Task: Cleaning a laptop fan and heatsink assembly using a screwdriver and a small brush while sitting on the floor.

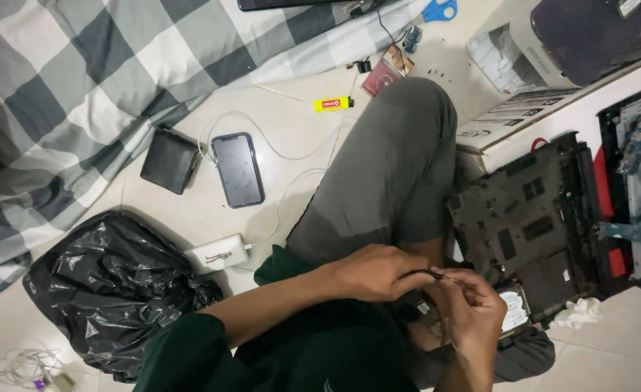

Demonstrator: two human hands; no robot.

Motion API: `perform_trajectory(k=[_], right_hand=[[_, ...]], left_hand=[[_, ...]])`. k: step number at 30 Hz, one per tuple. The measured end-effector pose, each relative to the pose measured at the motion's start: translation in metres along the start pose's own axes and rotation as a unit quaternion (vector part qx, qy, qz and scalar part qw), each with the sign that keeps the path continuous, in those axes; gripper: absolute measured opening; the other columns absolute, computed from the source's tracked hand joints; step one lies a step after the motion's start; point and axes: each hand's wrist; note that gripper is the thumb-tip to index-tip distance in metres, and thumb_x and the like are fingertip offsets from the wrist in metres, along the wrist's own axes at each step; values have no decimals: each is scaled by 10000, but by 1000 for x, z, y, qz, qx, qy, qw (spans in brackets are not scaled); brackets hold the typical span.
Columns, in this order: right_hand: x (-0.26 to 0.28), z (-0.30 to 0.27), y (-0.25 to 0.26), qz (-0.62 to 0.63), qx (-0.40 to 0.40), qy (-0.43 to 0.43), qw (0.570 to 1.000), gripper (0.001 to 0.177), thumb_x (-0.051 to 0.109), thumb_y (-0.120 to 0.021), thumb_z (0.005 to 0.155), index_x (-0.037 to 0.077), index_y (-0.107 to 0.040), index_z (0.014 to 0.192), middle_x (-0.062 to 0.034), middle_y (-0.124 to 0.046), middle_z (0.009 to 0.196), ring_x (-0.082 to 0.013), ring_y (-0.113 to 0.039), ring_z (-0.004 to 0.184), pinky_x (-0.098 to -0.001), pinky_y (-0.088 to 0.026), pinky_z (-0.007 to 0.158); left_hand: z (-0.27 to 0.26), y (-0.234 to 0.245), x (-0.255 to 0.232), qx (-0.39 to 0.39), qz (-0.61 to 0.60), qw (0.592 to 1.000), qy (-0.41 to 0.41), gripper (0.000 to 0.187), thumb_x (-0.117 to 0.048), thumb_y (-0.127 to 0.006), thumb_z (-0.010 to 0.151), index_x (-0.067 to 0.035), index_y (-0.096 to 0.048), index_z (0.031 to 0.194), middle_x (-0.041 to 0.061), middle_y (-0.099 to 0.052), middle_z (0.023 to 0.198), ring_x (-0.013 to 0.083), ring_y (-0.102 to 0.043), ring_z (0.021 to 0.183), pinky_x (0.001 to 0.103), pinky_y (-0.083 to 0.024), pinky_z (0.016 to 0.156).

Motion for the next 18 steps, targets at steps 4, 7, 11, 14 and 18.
perform_trajectory(k=[4,7,11,14,18], right_hand=[[6,-6,0,78,-31,4,996,50,64,-712,954,26,-681,944,-176,-764,982,-242,-757,876,-363,-639,776],[-16,3,16,194,-82,23,977,137,118,-706,1007,44,-591,1016,-186,-718,1003,-247,-744,916,-329,-648,842],[-32,11,30,227,-74,90,967,149,147,-707,1025,68,-582,1003,-215,-708,1067,-263,-750,973,-285,-641,885],[-22,4,23,140,-40,131,981,78,31,-662,1015,-26,-607,1019,-249,-705,1037,-297,-745,918,-358,-661,851],[-21,-3,-8,171,-74,135,973,192,-93,-617,929,28,-490,849,-302,-689,911,-286,-737,863,-295,-606,721]], left_hand=[[1,4,-3,27,47,998,17,492,-511,-309,1040,-123,-608,997,114,-678,801,297,-641,650,450,-445,572],[-2,15,-3,22,81,996,41,495,-523,-345,1027,-136,-652,998,129,-695,784,322,-651,651,461,-460,570],[-13,35,5,-89,80,993,-19,383,-326,-565,1030,-73,-591,744,96,-606,593,232,-593,513,399,-423,527],[-19,52,-4,-107,41,993,-17,381,-261,-565,1043,-84,-529,707,71,-526,578,178,-487,477,372,-343,501],[-16,41,-18,3,84,995,62,492,-524,-397,1015,-79,-606,995,168,-714,837,358,-694,734,474,-485,645]])
Point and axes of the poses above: each hand's wrist, its own z-axis towards the middle knuckle, its own y-axis out of the back of the hand, x = y × z
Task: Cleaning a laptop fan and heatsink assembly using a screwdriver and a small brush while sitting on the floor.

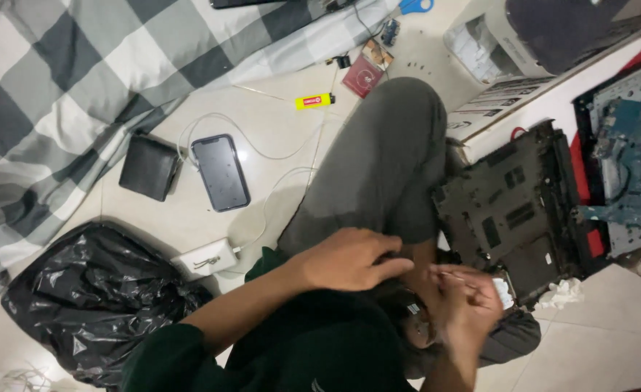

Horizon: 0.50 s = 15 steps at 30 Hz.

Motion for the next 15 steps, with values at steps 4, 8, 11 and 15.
perform_trajectory(k=[4,8,11,15], right_hand=[[-5,-9,-15,10,25,40,999,90,-32,-684,947,32,-625,925,-207,-725,944,-311,-757,934,-409,-664,853],[-5,-11,-10,37,12,10,999,93,-43,-663,964,0,-588,999,-235,-736,951,-287,-770,893,-332,-667,776],[13,-10,-4,-2,47,60,997,78,-54,-700,928,-7,-656,972,-178,-763,930,-243,-788,878,-315,-667,806],[19,-5,10,-34,51,126,990,77,-31,-734,895,14,-683,931,-176,-764,903,-271,-787,892,-374,-654,843]], left_hand=[[11,-18,-4,3,-62,995,-82,488,-464,-319,1071,-78,-594,957,121,-616,788,305,-600,649,445,-430,606],[19,-24,-13,20,-69,996,-56,512,-477,-304,1063,-90,-636,1017,112,-662,851,300,-643,697,439,-449,622],[22,-30,-21,15,-65,995,-75,409,-379,-381,1082,-73,-593,911,132,-654,828,312,-653,752,462,-430,660],[30,-42,-24,29,-63,993,-93,403,-348,-387,1095,-70,-567,865,126,-619,791,316,-625,702,446,-427,638]])
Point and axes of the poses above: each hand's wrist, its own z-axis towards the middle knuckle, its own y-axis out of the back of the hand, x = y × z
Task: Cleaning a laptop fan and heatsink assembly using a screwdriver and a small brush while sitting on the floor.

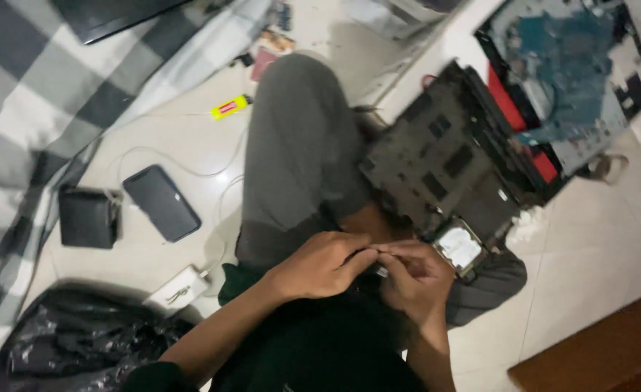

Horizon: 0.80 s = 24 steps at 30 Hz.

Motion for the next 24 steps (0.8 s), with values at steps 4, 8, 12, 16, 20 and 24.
perform_trajectory(k=[4,8,12,16,20,24], right_hand=[[-12,-1,23,14,57,-33,998,99,19,-844,799,37,-761,850,-150,-782,876,-220,-773,799,-307,-598,711],[-25,-14,40,75,75,-24,994,153,-3,-869,783,-30,-768,894,-183,-781,876,-271,-776,807,-338,-608,687],[-44,-41,53,92,-14,-37,995,126,7,-829,829,-32,-747,917,-179,-764,899,-225,-734,838,-336,-588,702],[-69,-60,67,162,-137,-121,970,172,195,-684,974,33,-628,964,-189,-757,835,-247,-757,751,-308,-573,611],[-70,-62,106,300,-300,-196,884,142,232,-539,1083,94,-513,1063,-3,-534,757,-41,-625,522,-124,-502,457],[-100,-77,140,217,-350,-251,876,138,210,-437,1131,88,-502,1135,36,-364,728,-40,-368,518,-155,-313,445]], left_hand=[[15,-9,1,15,-1,1000,2,417,-264,-393,1090,-79,-585,769,136,-587,647,314,-578,563,408,-430,542],[33,-18,-4,18,-22,999,-19,407,-210,-458,1073,-72,-627,729,184,-606,581,266,-633,565,354,-469,458],[49,-36,-21,56,-32,998,-12,369,-186,-481,1052,-49,-644,751,177,-612,581,208,-615,588,350,-489,466],[62,-49,-22,23,22,996,-82,179,-139,-564,987,-26,-691,929,223,-682,849,373,-650,860,455,-502,750],[80,-29,-24,-201,166,955,-143,69,-14,-629,952,-5,-674,1004,253,-663,1138,474,-583,1107,545,-409,1011],[90,7,-1,-269,235,926,-125,143,64,-621,989,34,-612,1129,287,-586,1161,536,-536,1154,572,-382,1032]])
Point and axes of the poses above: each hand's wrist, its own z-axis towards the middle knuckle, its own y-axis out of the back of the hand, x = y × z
